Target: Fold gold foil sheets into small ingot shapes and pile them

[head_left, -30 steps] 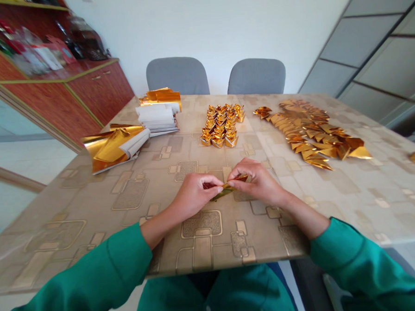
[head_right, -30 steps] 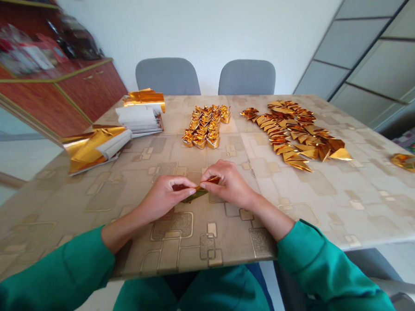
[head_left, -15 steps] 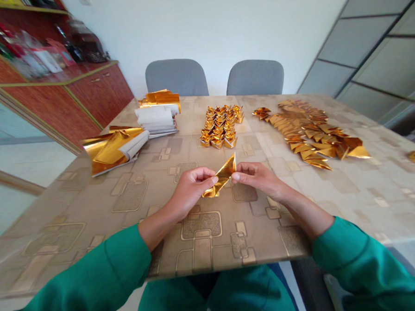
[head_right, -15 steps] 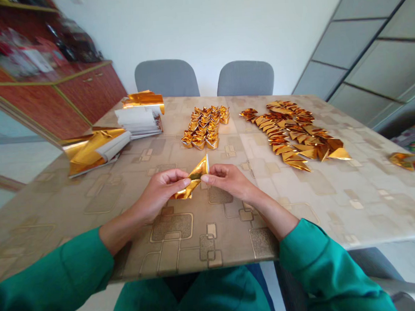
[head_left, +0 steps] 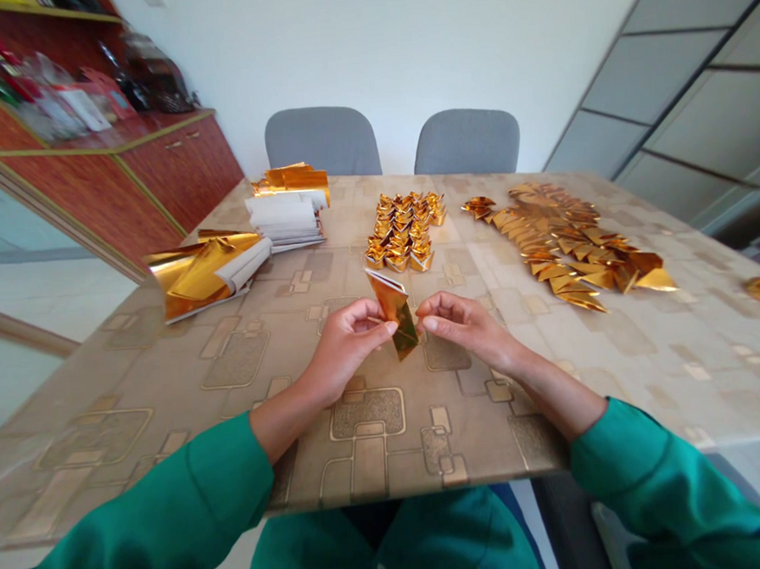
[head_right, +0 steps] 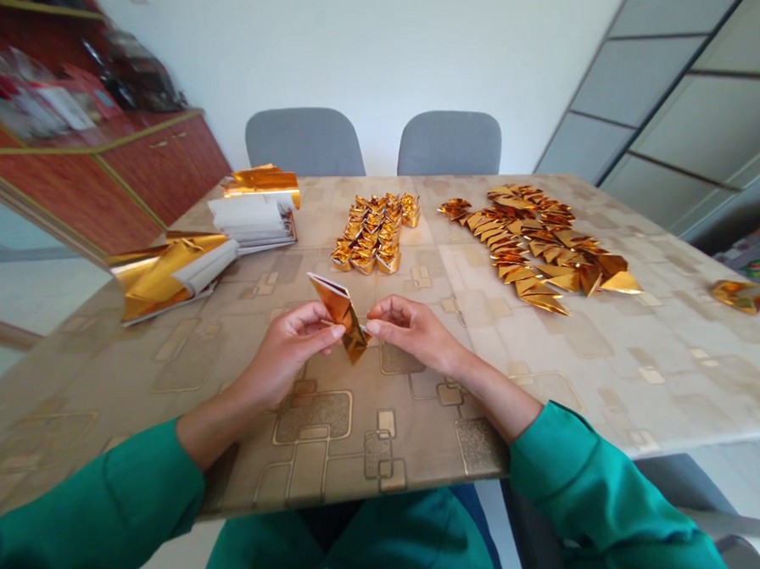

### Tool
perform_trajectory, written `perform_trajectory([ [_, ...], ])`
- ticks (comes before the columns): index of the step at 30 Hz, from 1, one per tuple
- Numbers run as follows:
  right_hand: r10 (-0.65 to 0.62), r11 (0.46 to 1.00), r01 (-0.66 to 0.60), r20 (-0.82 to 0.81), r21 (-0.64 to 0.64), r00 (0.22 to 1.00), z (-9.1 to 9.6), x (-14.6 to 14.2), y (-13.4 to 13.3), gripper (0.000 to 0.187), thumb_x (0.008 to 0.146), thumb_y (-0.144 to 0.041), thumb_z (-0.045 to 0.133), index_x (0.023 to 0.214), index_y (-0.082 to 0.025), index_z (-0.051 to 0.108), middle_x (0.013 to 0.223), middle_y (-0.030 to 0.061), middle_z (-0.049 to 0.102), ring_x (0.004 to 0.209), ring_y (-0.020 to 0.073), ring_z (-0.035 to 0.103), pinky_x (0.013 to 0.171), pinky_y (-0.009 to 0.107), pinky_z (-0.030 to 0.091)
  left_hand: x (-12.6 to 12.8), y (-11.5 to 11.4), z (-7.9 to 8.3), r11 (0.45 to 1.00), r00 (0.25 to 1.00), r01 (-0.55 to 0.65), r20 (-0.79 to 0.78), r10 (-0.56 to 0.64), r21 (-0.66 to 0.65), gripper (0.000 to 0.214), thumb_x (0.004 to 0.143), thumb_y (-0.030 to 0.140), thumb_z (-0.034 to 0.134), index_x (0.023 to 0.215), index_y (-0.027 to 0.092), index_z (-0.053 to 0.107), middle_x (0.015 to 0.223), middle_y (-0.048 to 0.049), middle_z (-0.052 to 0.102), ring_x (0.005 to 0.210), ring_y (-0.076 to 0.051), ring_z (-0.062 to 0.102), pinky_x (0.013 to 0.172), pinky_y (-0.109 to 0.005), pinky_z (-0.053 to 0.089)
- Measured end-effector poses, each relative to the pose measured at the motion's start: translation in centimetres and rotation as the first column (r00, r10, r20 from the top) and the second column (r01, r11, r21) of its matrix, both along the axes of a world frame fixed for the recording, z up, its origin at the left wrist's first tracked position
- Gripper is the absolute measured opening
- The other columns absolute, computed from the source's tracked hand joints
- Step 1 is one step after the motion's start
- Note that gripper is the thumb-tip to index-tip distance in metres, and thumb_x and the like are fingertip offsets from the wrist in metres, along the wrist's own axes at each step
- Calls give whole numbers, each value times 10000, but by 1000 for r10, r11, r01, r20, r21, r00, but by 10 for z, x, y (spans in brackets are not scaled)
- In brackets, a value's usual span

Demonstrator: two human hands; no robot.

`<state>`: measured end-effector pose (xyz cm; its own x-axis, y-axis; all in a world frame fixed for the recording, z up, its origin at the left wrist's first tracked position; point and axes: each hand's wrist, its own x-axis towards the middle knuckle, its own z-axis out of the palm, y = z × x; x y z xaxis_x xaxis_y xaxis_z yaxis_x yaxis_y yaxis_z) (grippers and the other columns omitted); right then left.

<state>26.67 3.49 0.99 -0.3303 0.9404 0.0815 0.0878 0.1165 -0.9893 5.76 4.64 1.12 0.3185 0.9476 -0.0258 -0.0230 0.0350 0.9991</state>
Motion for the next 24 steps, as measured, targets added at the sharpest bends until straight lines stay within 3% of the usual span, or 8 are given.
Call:
perform_trajectory([
  [3, 3, 1000, -3, -14, -18, 1000, -5, -2, 0, 356, 777, -488, 729, 915, -188, 594, 821, -9, 598, 730, 126, 551, 699, 271, 426, 0, 0, -1, 999, 998, -44, 54, 45, -19, 223, 719, 315, 756, 861, 161, 680, 871, -12, 678, 773, -131, 586, 638, -214, 456],
  [10, 21, 1000, -21, 1, -1, 1000, -18, -8, 0, 288, 818, -440, 696, 839, -187, 560, 789, -16, 570, 694, 113, 528, 655, 265, 422, 4, -5, -2, 991, 992, -24, 122, 40, -132, 213, 686, 285, 802, 768, 148, 661, 765, 6, 645, 678, -90, 563, 604, -192, 457],
  [15, 34, 999, -34, -109, 1, 993, -18, -10, -1, 391, 803, -404, 725, 1080, -226, 514, 950, 13, 617, 850, 147, 596, 737, 292, 471, 4, -6, -4, 978, 980, -8, 193, 49, -210, 250, 654, 269, 834, 815, 157, 679, 818, 4, 669, 703, -85, 591, 635, -194, 489],
  [19, 49, 999, -47, -175, 18, 983, -16, -11, -2, 356, 833, -355, 701, 1098, -228, 501, 822, -20, 602, 726, 128, 574, 658, 275, 444, 6, -6, -5, 967, 971, 4, 232, 57, -256, 294, 654, 251, 834, 900, 167, 697, 879, -4, 685, 738, -95, 623, 668, -218, 529],
  [24, 8, 999, 0, -157, 51, 988, -14, -10, -3, 299, 815, -295, 715, 1029, -212, 523, 721, -45, 556, 618, 108, 510, 569, 254, 380, 6, -5, -6, 969, 974, -61, 198, 110, -239, 228, 656, 260, 828, 772, 138, 674, 765, -8, 702, 671, -92, 651, 654, -204, 526],
])
